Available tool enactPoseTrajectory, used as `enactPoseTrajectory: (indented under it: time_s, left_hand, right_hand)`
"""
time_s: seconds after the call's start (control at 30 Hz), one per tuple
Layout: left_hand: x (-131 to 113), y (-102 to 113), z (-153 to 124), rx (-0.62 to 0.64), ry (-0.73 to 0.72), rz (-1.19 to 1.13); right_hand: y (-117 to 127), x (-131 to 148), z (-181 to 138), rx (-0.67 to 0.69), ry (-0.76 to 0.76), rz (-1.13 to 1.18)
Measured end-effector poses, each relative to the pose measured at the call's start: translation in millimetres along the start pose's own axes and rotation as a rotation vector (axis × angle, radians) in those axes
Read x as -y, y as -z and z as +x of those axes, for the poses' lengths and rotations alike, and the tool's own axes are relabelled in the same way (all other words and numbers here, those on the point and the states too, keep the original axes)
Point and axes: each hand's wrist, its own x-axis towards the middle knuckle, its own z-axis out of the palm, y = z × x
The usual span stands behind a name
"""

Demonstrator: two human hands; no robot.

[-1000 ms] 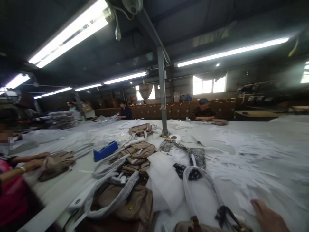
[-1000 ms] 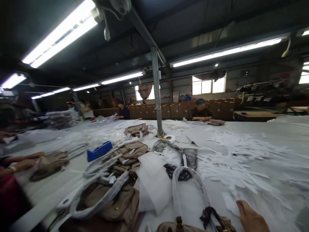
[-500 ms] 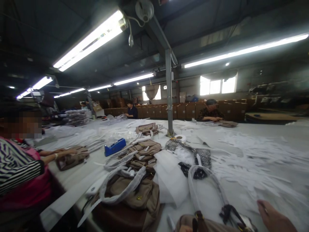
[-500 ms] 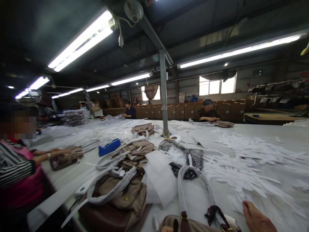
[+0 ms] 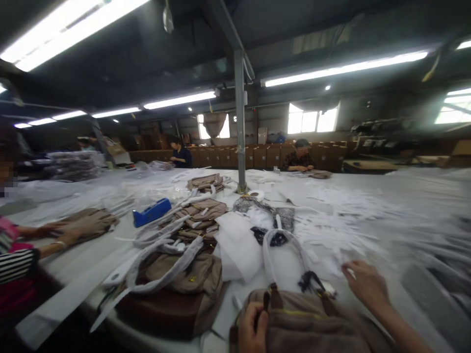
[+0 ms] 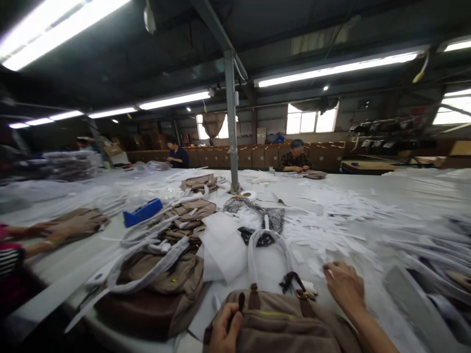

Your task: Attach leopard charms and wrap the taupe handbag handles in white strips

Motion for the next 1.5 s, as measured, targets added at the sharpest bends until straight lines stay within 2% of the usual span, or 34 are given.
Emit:
enactPoseTrajectory:
  time_s: [0.07,0.17,0.27,0.4,0.5,0.6,0.67,0.93,1.2,1.4,1.5]
  left_hand:
    - [3,-1,0,0.014,0.029,-0.054]
    - [5,-1,1,0.053,0.07,-0.074]
    - [4,1,0,0.075,0.077,-0.099]
    - [1,1,-2,0.06,0.086,-0.124]
    - [-1,1,-2,0.044,0.079,-0.136]
    - [-2,0,-2,0.028,0.063,-0.156]
    - [-2,0,-2,0.019,0.055,-0.151]
    - [-2,0,-1,-0.019,0.015,-0.116]
    - [1,-2,-2,-0.011,0.022,-0.126]
    - [0,-1,-1,0.002,0.031,-0.137]
    - [0,-2,-1,0.012,0.031,-0.14]
  right_hand:
    - [13,21,-2,0.062,-0.012,0.109]
    - [18,47,-6,0.118,-0.047,0.16]
    - [14,76,-17,0.218,-0.039,0.277]
    - [2,125,-41,0.433,0.029,0.506]
    - [-8,158,-56,0.563,-0.117,0.795]
    - [-18,179,-63,0.586,-0.29,1.001]
    - [-23,185,-63,0.582,-0.308,1.043]
    - [-30,194,-60,0.652,-0.221,1.069]
    - [-26,196,-60,0.766,-0.025,0.96]
    - [-23,197,-56,0.674,0.127,0.847]
    - [-24,197,-53,0.667,0.062,0.877]
